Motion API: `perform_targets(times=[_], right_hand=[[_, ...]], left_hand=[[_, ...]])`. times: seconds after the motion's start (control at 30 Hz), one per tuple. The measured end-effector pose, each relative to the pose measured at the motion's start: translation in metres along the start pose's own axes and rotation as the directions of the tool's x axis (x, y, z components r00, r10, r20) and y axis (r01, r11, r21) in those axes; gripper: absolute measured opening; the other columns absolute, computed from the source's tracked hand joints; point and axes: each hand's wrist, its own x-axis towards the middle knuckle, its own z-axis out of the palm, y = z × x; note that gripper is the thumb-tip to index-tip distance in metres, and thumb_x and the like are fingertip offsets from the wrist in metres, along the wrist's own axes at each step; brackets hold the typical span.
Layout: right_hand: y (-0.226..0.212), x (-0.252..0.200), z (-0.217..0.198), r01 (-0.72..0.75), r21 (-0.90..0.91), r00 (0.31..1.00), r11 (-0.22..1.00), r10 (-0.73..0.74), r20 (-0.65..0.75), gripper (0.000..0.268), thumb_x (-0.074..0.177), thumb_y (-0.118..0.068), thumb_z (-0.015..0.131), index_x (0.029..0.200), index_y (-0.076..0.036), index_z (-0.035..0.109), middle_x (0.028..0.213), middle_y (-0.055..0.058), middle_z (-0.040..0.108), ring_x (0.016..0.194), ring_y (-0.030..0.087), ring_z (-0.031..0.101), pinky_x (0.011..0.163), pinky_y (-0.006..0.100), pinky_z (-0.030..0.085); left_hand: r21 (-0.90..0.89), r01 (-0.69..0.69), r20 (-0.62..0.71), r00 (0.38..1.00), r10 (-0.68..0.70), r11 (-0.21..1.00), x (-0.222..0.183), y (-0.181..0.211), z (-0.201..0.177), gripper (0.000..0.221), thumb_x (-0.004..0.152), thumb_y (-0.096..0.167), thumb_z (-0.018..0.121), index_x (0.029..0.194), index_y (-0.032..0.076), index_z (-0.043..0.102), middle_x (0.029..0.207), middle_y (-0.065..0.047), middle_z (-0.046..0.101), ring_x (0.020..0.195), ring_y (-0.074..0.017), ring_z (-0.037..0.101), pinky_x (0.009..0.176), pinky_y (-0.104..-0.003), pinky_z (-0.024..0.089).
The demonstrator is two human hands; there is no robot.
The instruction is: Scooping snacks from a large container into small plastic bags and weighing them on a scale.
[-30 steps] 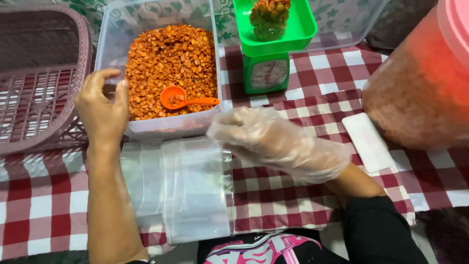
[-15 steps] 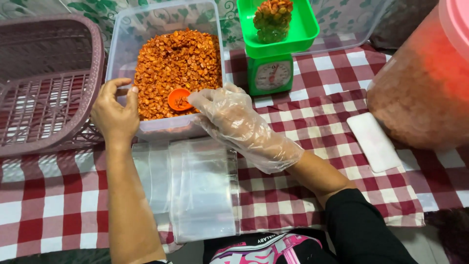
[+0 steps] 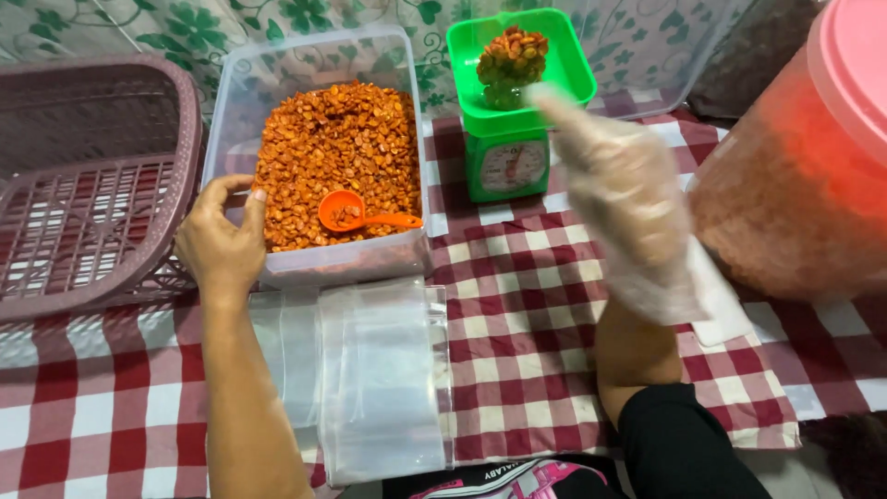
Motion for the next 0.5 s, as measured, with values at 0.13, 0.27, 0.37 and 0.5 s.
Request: perform_targets(times=[0.13, 0.27, 0.37, 0.5], right_hand=[[0.053, -0.037, -0.003, -0.097, -0.724, 0.991, 0.683, -0.003, -0.136, 0.022, 0.108, -0.036, 0.059, 0.093, -0.020, 0.057, 0.056, -0.009, 0.046, 0.042, 0.009, 0.034, 0.043, 0.024, 0.032], [0.061, -0.038, -0.011, -0.147, -0.063, 0.985, 0.987, 0.152, 0.083, 0.038, 0.094, 0.008, 0.076, 0.130, -0.004, 0.081, 0.064, 0.005, 0.055, 0.049, 0.021, 0.043, 0.051, 0.038, 0.039], [0.066, -0.040, -0.008, -0.114, -0.175, 0.991, 0.978, 0.124, 0.051, 0.038, 0.095, 0.004, 0.077, 0.129, -0.010, 0.084, 0.066, 0.008, 0.060, 0.050, 0.025, 0.048, 0.051, 0.040, 0.041], [0.065, -0.044, -0.005, -0.340, 0.010, 0.934, 0.940, 0.336, 0.120, 0.039, 0.096, 0.008, 0.072, 0.131, -0.007, 0.080, 0.064, -0.001, 0.051, 0.048, 0.015, 0.037, 0.048, 0.033, 0.035]], left_hand=[[0.030, -0.005, 0.013, 1.000, 0.004, 1.000, -0.002, -0.001, 0.000, 0.019, 0.100, 0.015, 0.074, 0.116, 0.007, 0.076, 0.097, -0.009, 0.078, 0.078, -0.0268, 0.072, 0.067, -0.040, 0.052], [0.037, 0.000, 0.006, 1.000, 0.000, 0.999, -0.003, -0.001, -0.001, 0.018, 0.101, 0.017, 0.075, 0.116, 0.007, 0.076, 0.095, -0.008, 0.077, 0.076, -0.0287, 0.071, 0.068, -0.041, 0.051], [0.021, 0.006, 0.008, 1.000, -0.006, 1.000, -0.003, 0.000, -0.002, 0.017, 0.101, 0.014, 0.076, 0.116, 0.007, 0.076, 0.094, -0.008, 0.077, 0.075, -0.0269, 0.071, 0.067, -0.040, 0.052], [-0.008, -0.009, 0.016, 1.000, 0.009, 1.000, -0.004, 0.002, -0.004, 0.016, 0.101, 0.011, 0.075, 0.116, 0.004, 0.076, 0.094, -0.009, 0.077, 0.078, -0.0265, 0.072, 0.068, -0.039, 0.052]])
